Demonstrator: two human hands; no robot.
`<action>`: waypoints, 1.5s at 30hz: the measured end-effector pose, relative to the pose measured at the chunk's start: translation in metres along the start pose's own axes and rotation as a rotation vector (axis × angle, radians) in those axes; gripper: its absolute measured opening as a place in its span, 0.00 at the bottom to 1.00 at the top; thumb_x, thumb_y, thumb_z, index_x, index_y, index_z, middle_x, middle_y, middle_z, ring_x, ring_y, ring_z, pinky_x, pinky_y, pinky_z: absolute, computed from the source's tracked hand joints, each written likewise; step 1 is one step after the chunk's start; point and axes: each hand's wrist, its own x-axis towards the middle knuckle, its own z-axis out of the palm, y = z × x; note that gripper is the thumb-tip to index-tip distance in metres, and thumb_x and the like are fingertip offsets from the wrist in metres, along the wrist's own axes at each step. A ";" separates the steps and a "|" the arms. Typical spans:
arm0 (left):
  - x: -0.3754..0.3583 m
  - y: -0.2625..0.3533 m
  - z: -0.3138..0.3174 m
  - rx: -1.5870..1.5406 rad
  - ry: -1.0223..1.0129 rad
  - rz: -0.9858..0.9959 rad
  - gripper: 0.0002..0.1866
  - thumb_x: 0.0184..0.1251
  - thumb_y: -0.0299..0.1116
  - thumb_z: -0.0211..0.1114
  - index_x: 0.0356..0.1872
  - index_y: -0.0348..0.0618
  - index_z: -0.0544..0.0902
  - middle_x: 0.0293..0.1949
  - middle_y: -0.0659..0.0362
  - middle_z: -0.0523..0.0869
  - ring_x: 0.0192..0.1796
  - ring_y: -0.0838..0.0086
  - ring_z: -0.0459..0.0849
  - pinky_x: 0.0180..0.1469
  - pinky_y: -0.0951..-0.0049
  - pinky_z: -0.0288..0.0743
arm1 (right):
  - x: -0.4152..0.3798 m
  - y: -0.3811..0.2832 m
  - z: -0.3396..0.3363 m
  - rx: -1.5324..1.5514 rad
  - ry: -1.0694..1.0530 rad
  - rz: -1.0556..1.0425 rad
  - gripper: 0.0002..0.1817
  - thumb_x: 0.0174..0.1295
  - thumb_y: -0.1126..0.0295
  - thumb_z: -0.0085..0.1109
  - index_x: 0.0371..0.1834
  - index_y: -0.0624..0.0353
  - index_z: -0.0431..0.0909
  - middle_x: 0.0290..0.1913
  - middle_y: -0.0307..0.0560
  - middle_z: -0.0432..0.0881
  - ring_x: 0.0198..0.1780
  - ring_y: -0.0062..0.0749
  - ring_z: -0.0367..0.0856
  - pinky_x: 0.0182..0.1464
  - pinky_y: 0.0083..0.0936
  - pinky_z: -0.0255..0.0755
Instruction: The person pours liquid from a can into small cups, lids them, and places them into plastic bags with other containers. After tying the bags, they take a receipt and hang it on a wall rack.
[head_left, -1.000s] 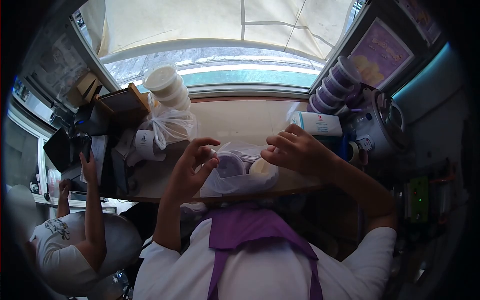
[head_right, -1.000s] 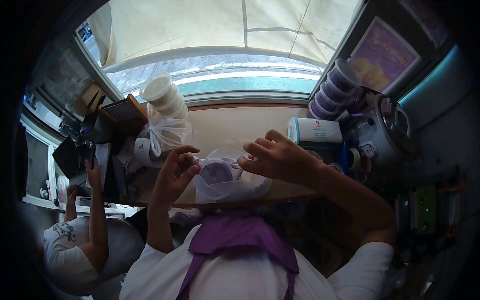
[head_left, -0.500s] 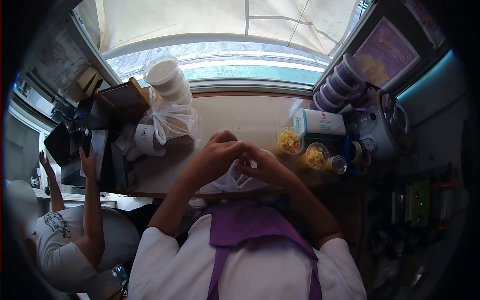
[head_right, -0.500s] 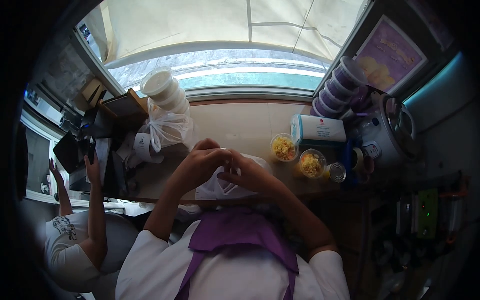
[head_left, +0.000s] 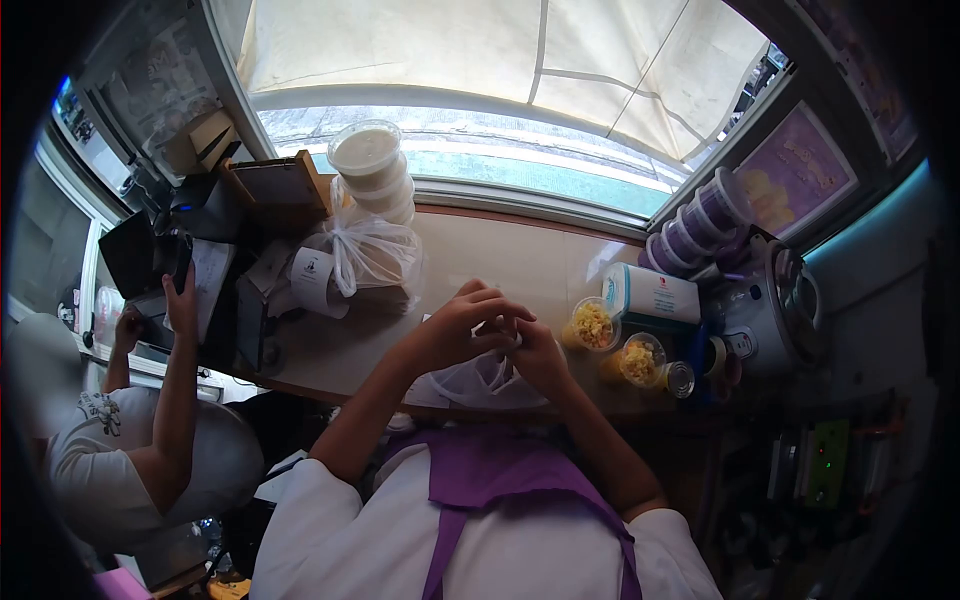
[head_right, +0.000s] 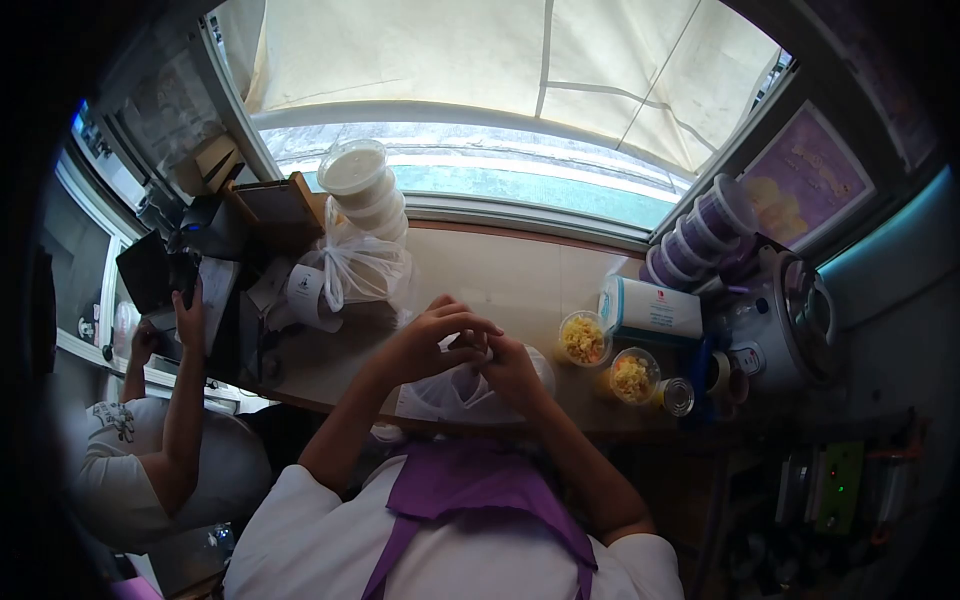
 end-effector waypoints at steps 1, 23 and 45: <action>0.000 0.000 0.000 -0.144 0.081 -0.064 0.19 0.56 0.29 0.72 0.50 0.45 0.80 0.43 0.60 0.79 0.47 0.72 0.76 0.51 0.72 0.73 | 0.003 0.006 -0.001 0.054 0.008 -0.053 0.11 0.59 0.76 0.58 0.45 0.65 0.78 0.34 0.38 0.80 0.36 0.19 0.78 0.39 0.19 0.73; -0.034 -0.024 0.000 -0.184 -0.064 -0.430 0.20 0.74 0.47 0.51 0.36 0.39 0.81 0.40 0.54 0.75 0.50 0.63 0.70 0.57 0.66 0.62 | 0.023 0.015 -0.040 0.212 -0.355 0.149 0.19 0.70 0.58 0.52 0.55 0.60 0.69 0.40 0.43 0.81 0.33 0.19 0.78 0.35 0.19 0.74; -0.039 -0.011 0.024 -0.025 0.216 -0.269 0.16 0.63 0.29 0.62 0.51 0.39 0.81 0.52 0.53 0.81 0.58 0.61 0.73 0.62 0.62 0.62 | 0.013 -0.043 -0.030 -0.857 -0.299 -0.648 0.11 0.53 0.76 0.63 0.40 0.60 0.75 0.41 0.46 0.82 0.45 0.39 0.83 0.53 0.35 0.75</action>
